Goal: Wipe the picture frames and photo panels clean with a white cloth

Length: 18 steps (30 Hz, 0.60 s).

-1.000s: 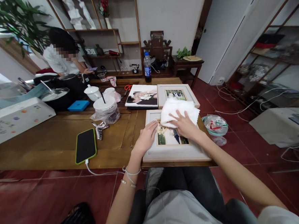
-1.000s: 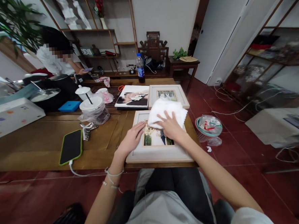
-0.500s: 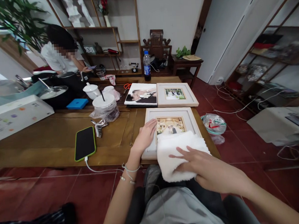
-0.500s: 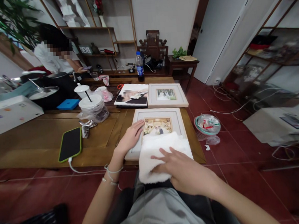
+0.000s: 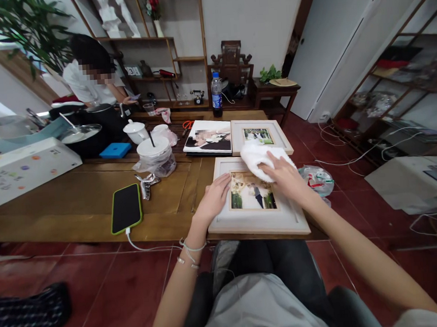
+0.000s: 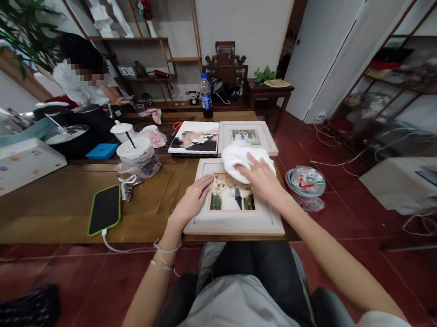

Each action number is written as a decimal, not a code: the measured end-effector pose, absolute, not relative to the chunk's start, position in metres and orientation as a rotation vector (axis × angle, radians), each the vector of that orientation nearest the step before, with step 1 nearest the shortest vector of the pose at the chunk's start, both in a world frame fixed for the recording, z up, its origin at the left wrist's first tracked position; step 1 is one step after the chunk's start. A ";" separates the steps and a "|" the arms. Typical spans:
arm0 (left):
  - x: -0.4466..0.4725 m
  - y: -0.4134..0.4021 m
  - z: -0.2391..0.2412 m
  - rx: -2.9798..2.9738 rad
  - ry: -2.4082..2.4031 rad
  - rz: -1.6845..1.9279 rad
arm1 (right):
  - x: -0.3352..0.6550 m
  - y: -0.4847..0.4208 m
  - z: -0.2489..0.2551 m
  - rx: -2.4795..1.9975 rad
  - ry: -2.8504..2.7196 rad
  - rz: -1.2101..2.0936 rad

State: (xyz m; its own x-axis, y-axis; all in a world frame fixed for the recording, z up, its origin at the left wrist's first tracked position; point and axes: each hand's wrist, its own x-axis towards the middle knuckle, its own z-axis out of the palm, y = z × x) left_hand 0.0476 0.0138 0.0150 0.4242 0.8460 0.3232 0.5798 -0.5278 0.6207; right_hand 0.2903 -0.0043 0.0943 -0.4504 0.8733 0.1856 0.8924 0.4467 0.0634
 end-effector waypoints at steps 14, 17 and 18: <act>0.048 0.017 0.013 2.272 1.225 0.850 | 0.232 -0.082 0.102 -1.381 -2.948 0.111; 0.048 0.016 0.013 2.260 1.239 0.855 | 0.235 -0.112 0.121 -1.314 -2.979 0.291; 0.048 0.016 0.013 2.262 1.237 0.854 | 0.238 -0.119 0.127 -1.298 -2.969 0.365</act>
